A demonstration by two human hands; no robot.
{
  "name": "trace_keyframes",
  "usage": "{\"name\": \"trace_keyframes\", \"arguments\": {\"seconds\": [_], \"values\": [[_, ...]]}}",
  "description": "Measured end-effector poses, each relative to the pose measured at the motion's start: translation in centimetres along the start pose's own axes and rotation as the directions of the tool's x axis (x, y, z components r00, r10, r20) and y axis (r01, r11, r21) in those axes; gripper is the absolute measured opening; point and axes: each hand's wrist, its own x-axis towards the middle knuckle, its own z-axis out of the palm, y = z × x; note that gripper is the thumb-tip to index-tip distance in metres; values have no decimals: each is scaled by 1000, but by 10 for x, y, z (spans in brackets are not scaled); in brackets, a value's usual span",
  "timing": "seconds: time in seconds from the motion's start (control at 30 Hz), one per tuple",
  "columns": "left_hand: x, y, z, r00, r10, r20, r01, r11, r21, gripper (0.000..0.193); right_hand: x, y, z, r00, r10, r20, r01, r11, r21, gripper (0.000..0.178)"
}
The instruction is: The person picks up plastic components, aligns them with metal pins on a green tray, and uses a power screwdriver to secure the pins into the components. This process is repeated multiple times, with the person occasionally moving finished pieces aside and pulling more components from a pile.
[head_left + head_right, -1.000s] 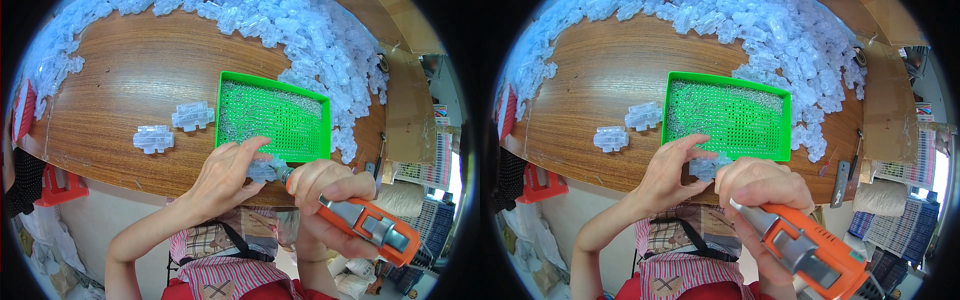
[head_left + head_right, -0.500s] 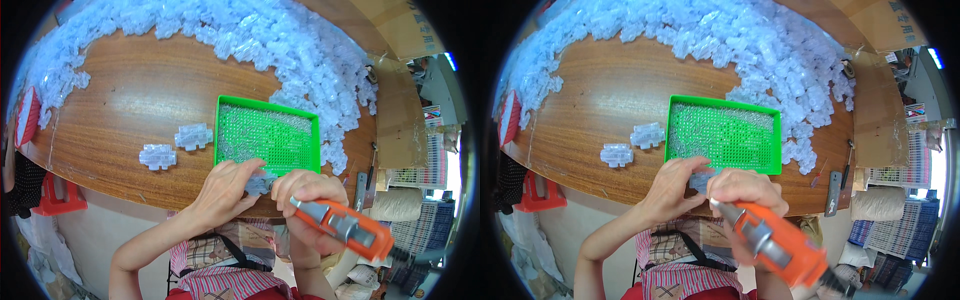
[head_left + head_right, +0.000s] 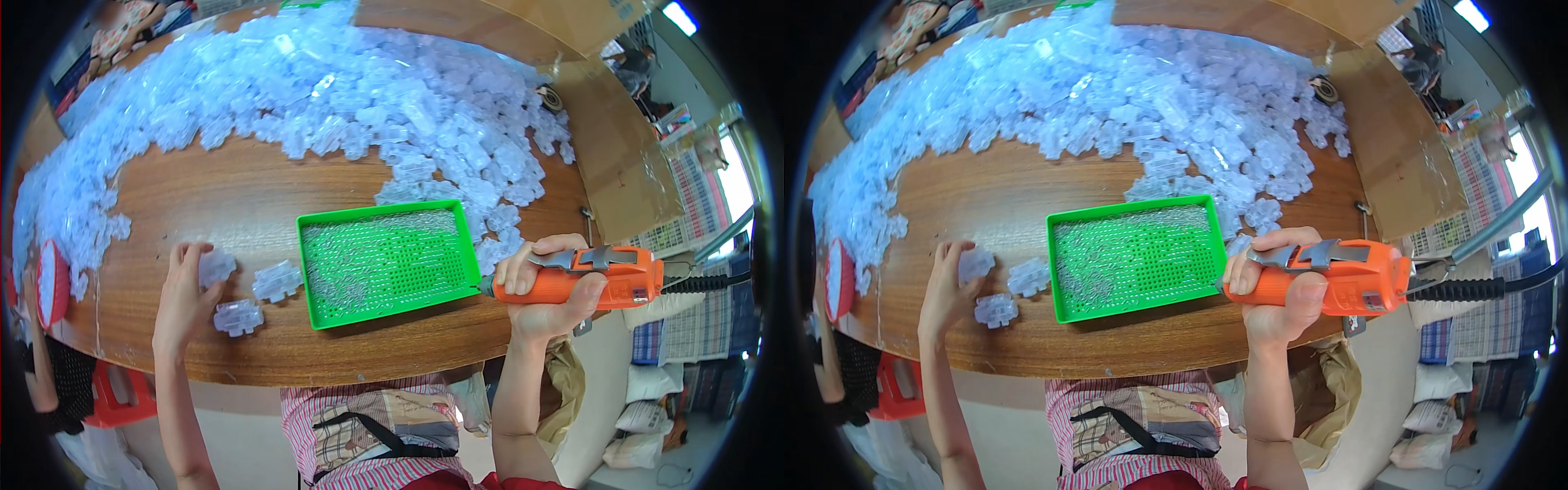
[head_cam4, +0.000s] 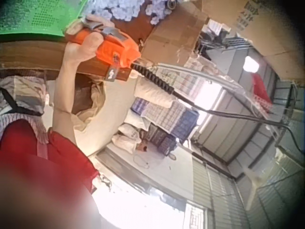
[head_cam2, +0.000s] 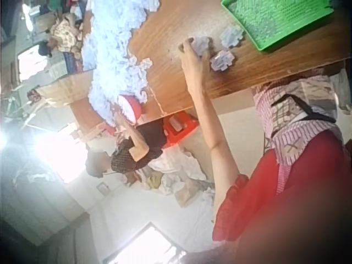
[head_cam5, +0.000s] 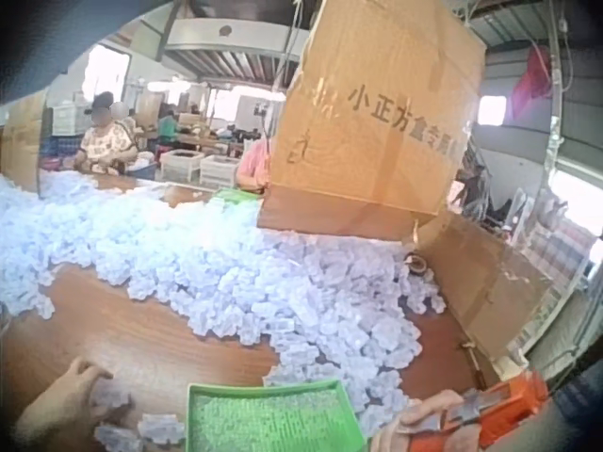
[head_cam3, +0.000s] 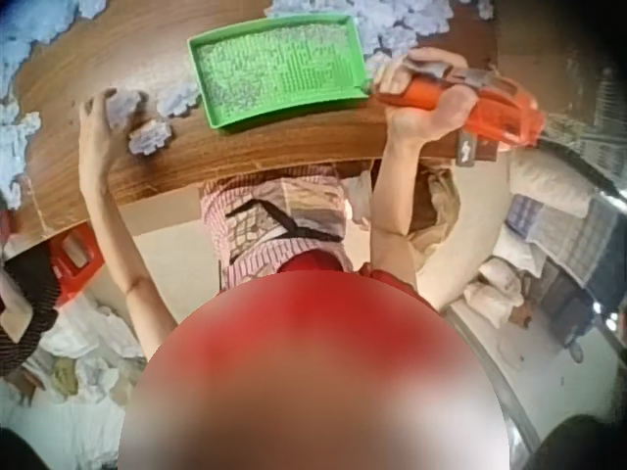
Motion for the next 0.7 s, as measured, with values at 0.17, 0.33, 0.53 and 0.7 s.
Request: {"name": "trace_keyframes", "arguments": {"seconds": [0.17,0.33,0.53,0.7], "values": [[26,74,24,963,268,-3,-260,939,223,50,3,-11,-23,993,-28,-112,28,1000,-5,71],[71,196,116,737,676,12,-671,734,-104,28,3,-14,-31,987,-64,-146,59,997,-39,72],[85,278,201,606,769,201,-783,622,-19,65,2,-41,-59,983,-110,-145,102,993,-62,74],[65,291,225,690,712,128,-717,649,254,69,-2,-29,-66,981,-72,-178,70,997,-16,71]]}}
